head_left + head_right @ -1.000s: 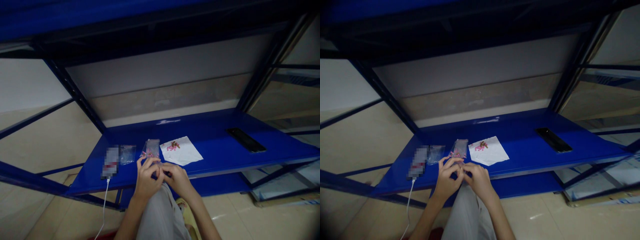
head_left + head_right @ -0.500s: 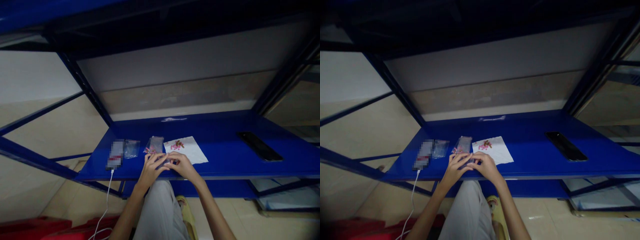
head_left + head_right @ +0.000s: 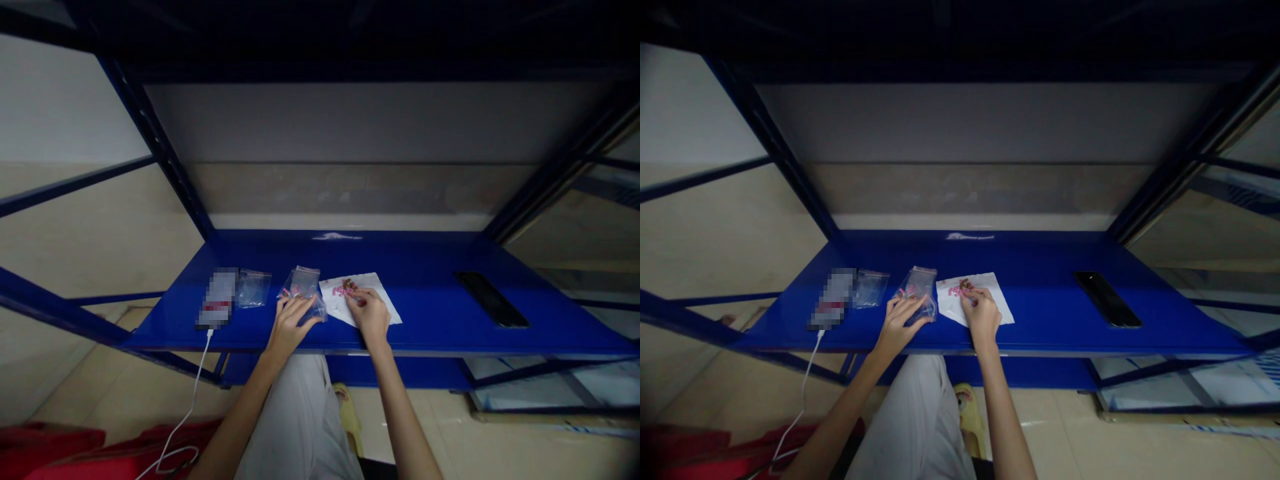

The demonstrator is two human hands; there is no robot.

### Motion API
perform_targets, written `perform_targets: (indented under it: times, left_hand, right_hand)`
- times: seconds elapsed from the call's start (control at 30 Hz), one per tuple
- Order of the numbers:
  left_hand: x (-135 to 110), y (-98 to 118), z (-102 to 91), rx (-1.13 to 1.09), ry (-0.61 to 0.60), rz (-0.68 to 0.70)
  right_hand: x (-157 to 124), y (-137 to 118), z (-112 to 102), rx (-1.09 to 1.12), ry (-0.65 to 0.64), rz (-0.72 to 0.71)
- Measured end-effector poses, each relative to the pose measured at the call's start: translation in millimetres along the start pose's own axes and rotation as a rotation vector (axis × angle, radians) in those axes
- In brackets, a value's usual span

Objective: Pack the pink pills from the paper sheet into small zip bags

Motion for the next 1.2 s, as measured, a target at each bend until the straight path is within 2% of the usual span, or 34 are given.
perform_targets:
  times: [0.23,0.33,0.4,0.5,0.63,0.83,1.0,1.07,1.13,1.2]
  left_hand:
    - [2,-2,-3.5,-0.089,0.082,0.010]
    - [2,-5,-2.2,-0.117,0.103,0.001]
    - [2,-5,-1.3,-0.133,0.107,0.011]
    - [2,-3,-0.9,-0.139,0.109,0.059]
    - [1,-1,0.2,-0.136,0.072,0.110]
    - [-2,2,0.7,-0.107,0.049,0.173]
    - [-1,7,0.6,-0.113,0.018,0.250]
    - [-2,8,-0.1,-0.122,0.029,0.238]
    - [-3,7,-0.4,-0.124,0.044,0.203]
    - [-6,7,0.4,-0.114,0.042,0.188]
  right_hand:
    - [-2,1,1,-0.040,0.026,0.046]
    - [0,-5,-4,0.045,0.018,0.069]
    - [0,-17,-8,0.214,-0.045,0.036]
    - [-3,-41,-9,0.412,-0.229,-0.088]
    - [-10,-63,-5,0.380,-0.359,-0.231]
    - [-21,-66,6,0.305,-0.367,-0.196]
    - [-29,-65,5,0.433,-0.458,-0.237]
    - [-27,-60,1,0.511,-0.501,-0.245]
    - [-17,-46,-4,0.538,-0.425,-0.187]
    - [-6,-26,-8,0.489,-0.251,-0.089]
Point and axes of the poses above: each hand's wrist, its own x-axis towards the middle knuckle, its own z-axis out of the palm, y = z × x, the point moved 4 cm from there along x, towards the middle knuckle, and after that the axes turned 14 degrees about y, right-handed, at the moved point
